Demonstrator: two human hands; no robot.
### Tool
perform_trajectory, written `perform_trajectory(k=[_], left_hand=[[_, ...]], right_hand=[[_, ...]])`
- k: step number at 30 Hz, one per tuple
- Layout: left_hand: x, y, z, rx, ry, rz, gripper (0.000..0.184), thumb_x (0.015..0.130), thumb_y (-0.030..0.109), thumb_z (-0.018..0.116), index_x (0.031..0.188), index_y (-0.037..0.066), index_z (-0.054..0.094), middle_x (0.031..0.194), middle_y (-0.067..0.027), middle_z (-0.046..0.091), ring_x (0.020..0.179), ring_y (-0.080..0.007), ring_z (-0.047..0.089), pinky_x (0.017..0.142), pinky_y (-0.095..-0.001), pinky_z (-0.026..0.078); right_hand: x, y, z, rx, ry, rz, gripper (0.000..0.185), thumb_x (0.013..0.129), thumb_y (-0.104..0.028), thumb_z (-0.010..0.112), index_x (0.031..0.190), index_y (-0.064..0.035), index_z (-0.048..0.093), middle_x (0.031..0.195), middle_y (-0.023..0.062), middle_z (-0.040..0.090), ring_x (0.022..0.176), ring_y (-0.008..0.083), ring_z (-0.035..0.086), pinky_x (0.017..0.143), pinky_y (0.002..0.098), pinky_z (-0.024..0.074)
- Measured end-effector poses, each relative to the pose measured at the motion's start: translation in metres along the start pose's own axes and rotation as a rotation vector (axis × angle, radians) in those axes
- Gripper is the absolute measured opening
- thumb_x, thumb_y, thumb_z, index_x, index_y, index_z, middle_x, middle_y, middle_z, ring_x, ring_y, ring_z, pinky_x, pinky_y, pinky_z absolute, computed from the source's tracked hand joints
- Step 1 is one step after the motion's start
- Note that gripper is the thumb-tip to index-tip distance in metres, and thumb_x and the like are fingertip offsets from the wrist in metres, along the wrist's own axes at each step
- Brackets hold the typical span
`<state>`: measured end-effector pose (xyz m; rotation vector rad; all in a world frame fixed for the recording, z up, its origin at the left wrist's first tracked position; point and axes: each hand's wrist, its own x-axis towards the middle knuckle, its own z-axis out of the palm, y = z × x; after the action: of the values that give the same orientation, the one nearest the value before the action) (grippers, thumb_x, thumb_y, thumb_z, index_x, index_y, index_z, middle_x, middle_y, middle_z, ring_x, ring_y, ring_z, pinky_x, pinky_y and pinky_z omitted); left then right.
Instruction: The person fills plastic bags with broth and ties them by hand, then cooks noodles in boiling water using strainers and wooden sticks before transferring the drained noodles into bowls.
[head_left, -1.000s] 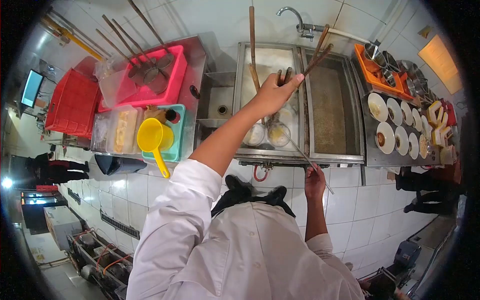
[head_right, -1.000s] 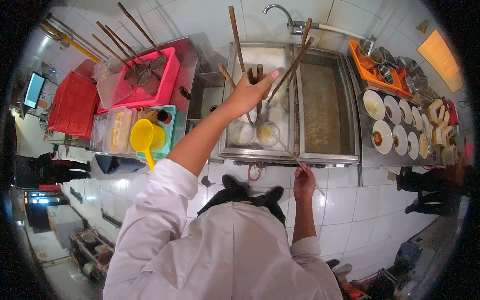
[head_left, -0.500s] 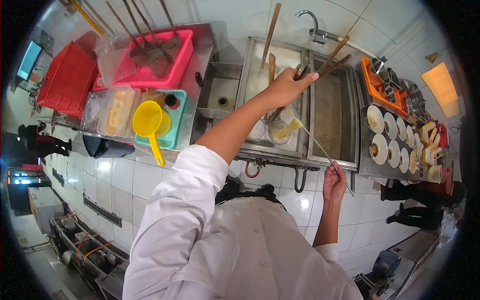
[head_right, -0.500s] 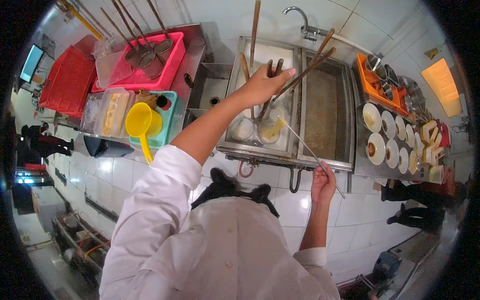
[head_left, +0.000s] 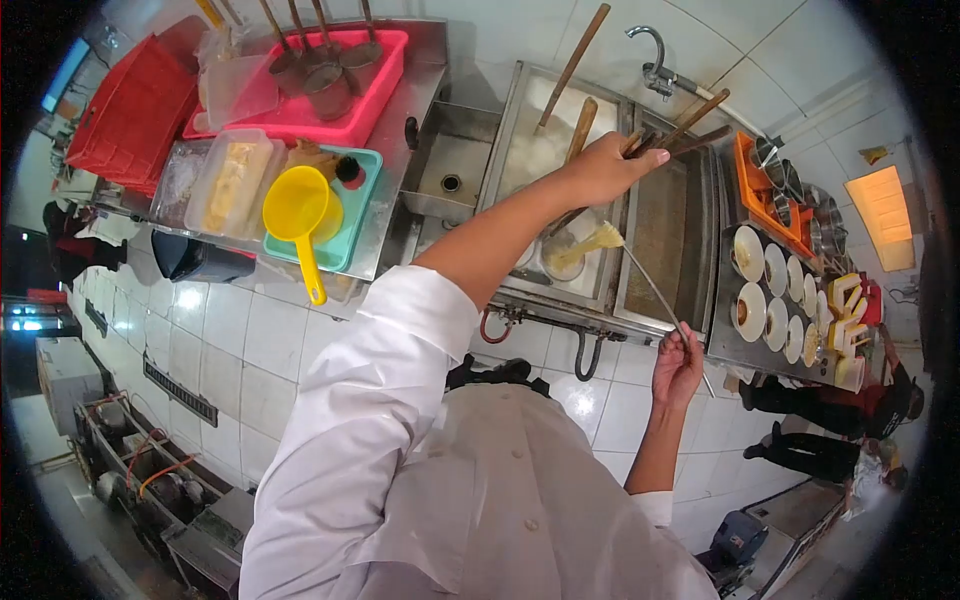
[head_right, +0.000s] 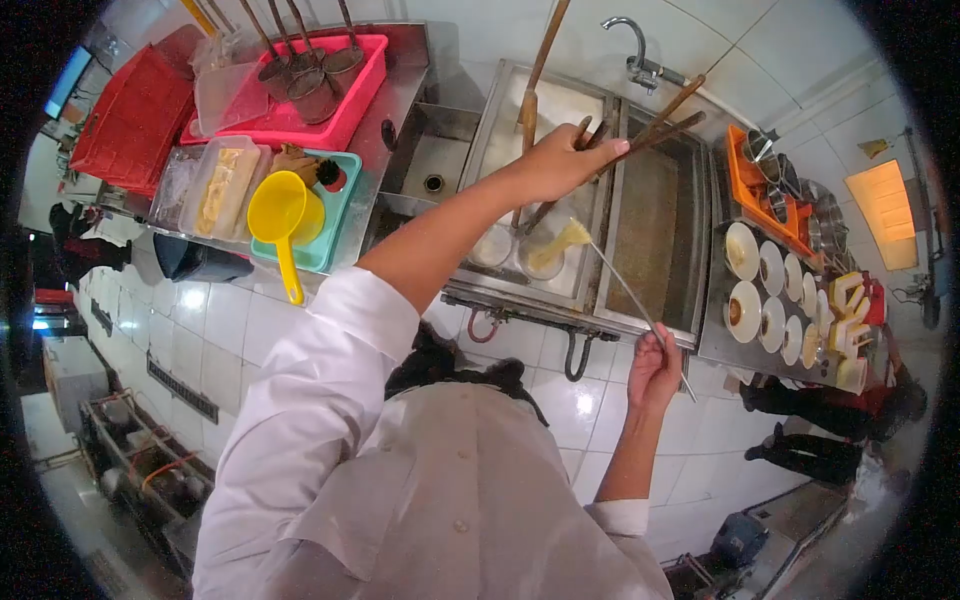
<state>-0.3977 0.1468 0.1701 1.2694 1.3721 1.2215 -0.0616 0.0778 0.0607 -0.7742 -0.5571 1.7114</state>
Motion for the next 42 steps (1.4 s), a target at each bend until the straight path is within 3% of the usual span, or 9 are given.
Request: perform_trajectory(k=[18,24,26,28,31,34,35,38,42], left_hand=[[-0.012,0.011,-0.006,-0.024,-0.047,-0.002,0.054,0.087,0.054,0.059,0.065,0.005,0.049,0.056,0.0014,0.039,0.054,-0.0111,0.037,0.052,-0.0314,0.034],[-0.010,0.006,-0.001,-0.016,-0.011,0.030,0.055,0.086,0.056,0.058,0.065,0.005,0.050,0.058,0.0007,0.043,0.056,-0.0109,0.039,0.052,-0.0313,0.034],[-0.014,0.009,-0.003,-0.011,-0.070,-0.047,0.055,0.085,0.055,0.060,0.065,0.005,0.050,0.059,0.0006,0.044,0.057,-0.0103,0.039,0.053,-0.0312,0.035],[-0.016,0.007,0.003,-0.004,-0.048,-0.017,0.053,0.085,0.054,0.060,0.065,0.006,0.050,0.058,0.0014,0.043,0.056,-0.0098,0.039,0.052,-0.0315,0.034],[-0.018,0.004,0.009,0.018,-0.078,0.003,0.051,0.086,0.052,0.061,0.066,0.006,0.050,0.058,0.0022,0.043,0.056,-0.0091,0.038,0.052,-0.0315,0.035],[-0.022,0.005,0.012,0.046,-0.100,0.002,0.049,0.087,0.050,0.061,0.066,0.006,0.051,0.058,0.0023,0.043,0.056,-0.0090,0.039,0.052,-0.0309,0.036],[-0.023,0.006,0.014,0.047,-0.078,0.016,0.048,0.087,0.049,0.061,0.067,0.007,0.051,0.058,0.0022,0.043,0.057,-0.0091,0.040,0.053,-0.0303,0.036],[-0.018,-0.006,0.019,0.064,-0.183,-0.019,0.046,0.086,0.046,0.063,0.068,0.006,0.050,0.061,0.0009,0.045,0.060,-0.0098,0.043,0.055,-0.0300,0.038],[-0.022,-0.025,0.027,0.177,-0.207,-0.027,0.044,0.082,0.045,0.068,0.090,0.002,0.059,0.072,-0.0052,0.056,0.068,-0.0148,0.052,0.063,-0.0315,0.044]], right_hand=[[0.002,0.002,0.014,-0.016,0.075,-0.057,0.024,0.091,-0.011,0.054,0.102,0.0094,0.060,0.087,0.0125,0.066,0.075,0.0180,0.060,0.067,0.0278,0.0479],[0.011,0.029,0.042,-0.887,0.075,-0.160,0.025,0.091,-0.014,0.054,0.097,0.0055,0.066,0.082,0.0103,0.067,0.071,0.0143,0.059,0.065,0.0248,0.0465],[0.022,0.048,0.061,-1.138,-0.177,-0.135,0.023,0.090,-0.013,0.052,0.095,0.0030,0.068,0.081,0.0100,0.067,0.070,0.0132,0.059,0.065,0.0240,0.0462],[0.044,0.094,0.046,-1.494,-0.300,-0.423,0.022,0.090,-0.012,0.051,0.093,0.0021,0.067,0.079,0.0114,0.066,0.071,0.0148,0.060,0.067,0.0270,0.0472],[0.063,0.117,0.056,-1.118,-0.197,-0.052,0.023,0.090,-0.014,0.052,0.091,0.0031,0.067,0.076,0.0136,0.065,0.070,0.0186,0.061,0.068,0.0314,0.0483],[0.056,0.131,0.057,-1.355,-0.097,-0.395,0.025,0.090,-0.016,0.051,0.090,0.0029,0.067,0.072,0.0139,0.064,0.067,0.0214,0.061,0.068,0.0344,0.0490],[0.056,0.127,0.056,-1.329,-0.138,-0.168,0.026,0.091,-0.017,0.051,0.088,0.0034,0.067,0.070,0.0137,0.064,0.065,0.0223,0.061,0.066,0.0350,0.0490],[0.051,0.117,0.059,-1.066,-0.023,-0.081,0.025,0.090,-0.017,0.051,0.089,0.0024,0.067,0.070,0.0133,0.065,0.064,0.0195,0.061,0.064,0.0324,0.0489],[0.056,0.131,0.030,-1.252,-0.150,-0.184,0.024,0.091,-0.016,0.051,0.091,0.0013,0.068,0.069,0.0103,0.065,0.063,0.0146,0.060,0.061,0.0285,0.0484]])
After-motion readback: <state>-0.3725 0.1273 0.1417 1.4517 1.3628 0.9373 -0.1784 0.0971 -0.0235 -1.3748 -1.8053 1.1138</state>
